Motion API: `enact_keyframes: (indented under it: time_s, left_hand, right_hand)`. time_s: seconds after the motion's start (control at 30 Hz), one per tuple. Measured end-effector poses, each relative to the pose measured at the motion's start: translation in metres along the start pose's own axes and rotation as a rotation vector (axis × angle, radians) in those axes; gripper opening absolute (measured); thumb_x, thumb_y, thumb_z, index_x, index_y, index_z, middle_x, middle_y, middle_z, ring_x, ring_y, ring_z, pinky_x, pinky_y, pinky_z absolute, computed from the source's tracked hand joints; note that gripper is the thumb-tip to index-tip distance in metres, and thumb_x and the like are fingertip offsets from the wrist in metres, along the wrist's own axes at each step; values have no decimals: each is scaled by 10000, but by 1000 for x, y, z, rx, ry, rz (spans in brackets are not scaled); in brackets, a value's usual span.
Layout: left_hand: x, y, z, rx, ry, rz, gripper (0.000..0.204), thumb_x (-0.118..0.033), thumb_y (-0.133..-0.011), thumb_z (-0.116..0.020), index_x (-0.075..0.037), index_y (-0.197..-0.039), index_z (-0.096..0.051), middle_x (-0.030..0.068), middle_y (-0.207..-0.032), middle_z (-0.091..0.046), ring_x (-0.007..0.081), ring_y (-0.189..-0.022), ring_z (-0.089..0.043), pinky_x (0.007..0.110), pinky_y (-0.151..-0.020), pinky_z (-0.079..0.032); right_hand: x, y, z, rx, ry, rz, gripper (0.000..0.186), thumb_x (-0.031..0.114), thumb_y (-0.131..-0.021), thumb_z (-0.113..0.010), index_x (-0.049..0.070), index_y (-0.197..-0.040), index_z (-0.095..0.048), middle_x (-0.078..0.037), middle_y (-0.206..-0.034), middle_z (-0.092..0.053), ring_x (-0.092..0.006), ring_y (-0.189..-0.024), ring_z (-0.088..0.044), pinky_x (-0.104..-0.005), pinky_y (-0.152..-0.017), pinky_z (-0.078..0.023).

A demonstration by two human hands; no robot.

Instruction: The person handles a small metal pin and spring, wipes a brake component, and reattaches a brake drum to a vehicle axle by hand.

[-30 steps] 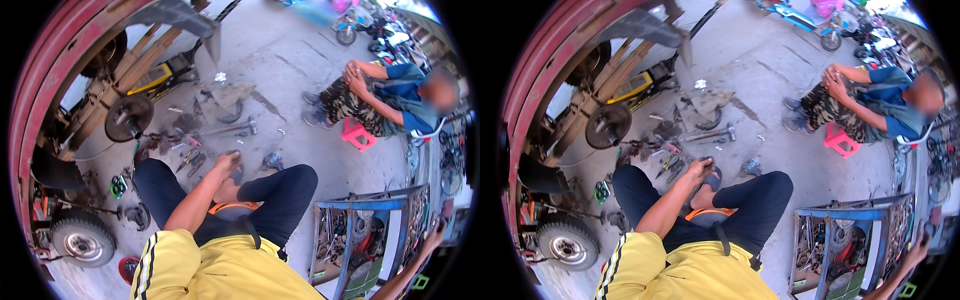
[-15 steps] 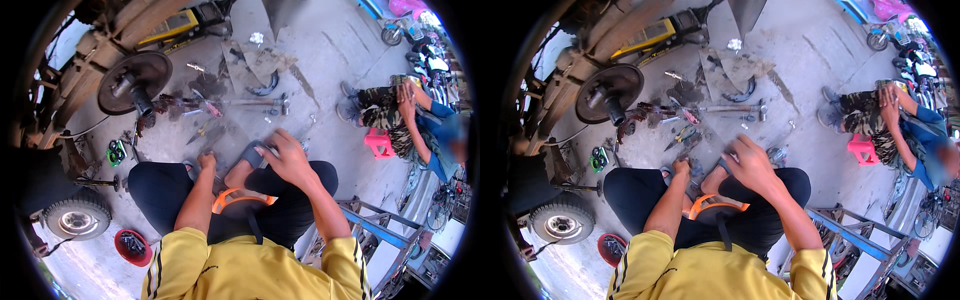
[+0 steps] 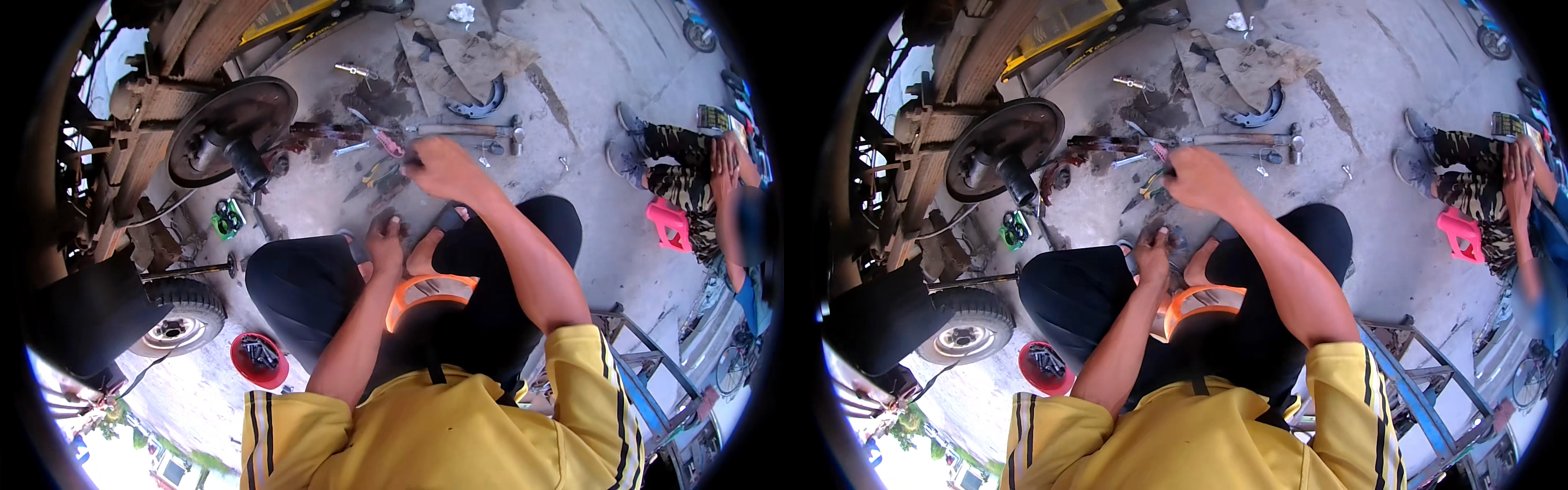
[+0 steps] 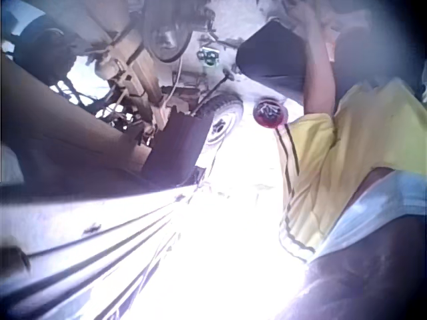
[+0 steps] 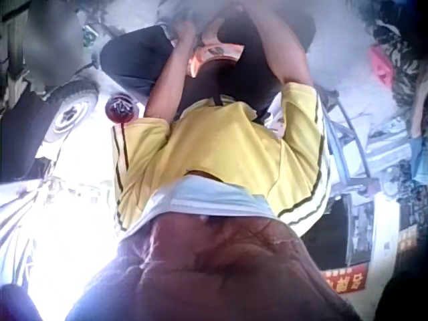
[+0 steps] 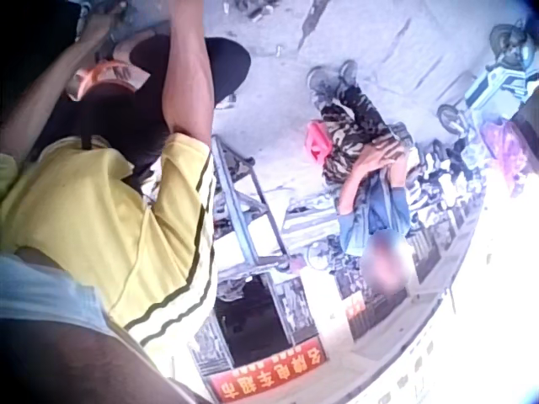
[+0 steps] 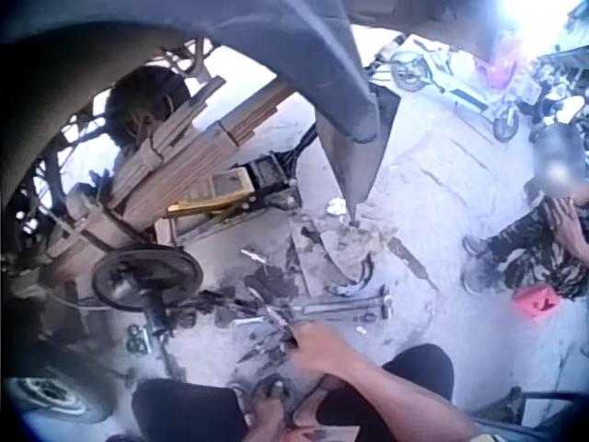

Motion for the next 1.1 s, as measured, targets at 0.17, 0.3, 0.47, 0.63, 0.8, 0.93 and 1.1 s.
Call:
enact_keyframes:
  time_s: [0.17,0.3,0.47,0.63,0.8,0.93,1.1]
  left_hand:
    - [-136,49,-1,40,134,-550,344,-24,-965,-595,37,-1300,-542,95,-1088,-665,137,-907,-640,261,-798,-535]
    - [-166,91,10,124,22,-642,323,25,-931,-605,54,-1251,-567,76,-997,-673,119,-892,-634,264,-804,-531]
    - [-212,154,18,155,-42,-762,242,40,-908,-637,45,-1150,-632,59,-961,-668,112,-827,-639,251,-749,-522]
    - [-254,224,32,77,-357,-1196,197,24,-872,-651,26,-1068,-665,144,-968,-692,236,-876,-688,310,-768,-545]
    - [-280,252,67,90,-133,-1157,162,35,-859,-694,51,-1016,-659,94,-926,-713,139,-830,-698,260,-763,-552]
    - [-295,254,83,88,-106,-1182,178,12,-852,-714,54,-1018,-667,102,-909,-713,143,-792,-695,263,-738,-553]
    - [-322,247,93,102,-211,-1232,187,-3,-851,-714,54,-1027,-681,107,-881,-703,134,-755,-685,264,-697,-549]
  right_hand:
    - [36,-17,-15,152,-243,215,330,263,-832,-703,-40,-960,-686,-208,-793,-654,-335,-773,-636,-427,-716,-489]
    - [56,37,-29,432,-682,-6,239,212,-911,-695,-9,-1001,-684,-22,-782,-632,-98,-638,-510,-269,-573,-416]
    - [88,75,-28,484,-1136,13,164,139,-933,-682,-4,-1006,-652,17,-758,-575,-51,-585,-437,-214,-520,-365]
    - [126,121,-5,521,-1364,137,191,122,-953,-644,-13,-1087,-646,-4,-875,-599,-71,-699,-464,-250,-630,-429]
    - [168,147,41,368,-1237,276,182,62,-995,-542,-2,-1152,-608,-19,-871,-585,-95,-739,-508,-260,-655,-454]
    - [203,167,72,171,-923,417,211,95,-1019,-523,24,-1217,-509,-75,-918,-638,-111,-709,-545,-265,-638,-469]
    - [233,148,84,140,-998,491,193,103,-1002,-568,18,-1174,-544,-70,-928,-661,-109,-711,-584,-256,-624,-494]
Point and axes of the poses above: each hand's wrist, its own y-axis away from the middle knuckle, its own z-axis out of the back of the hand, x = y × z, the point moved 9 cm from there along -y, towards the middle knuckle
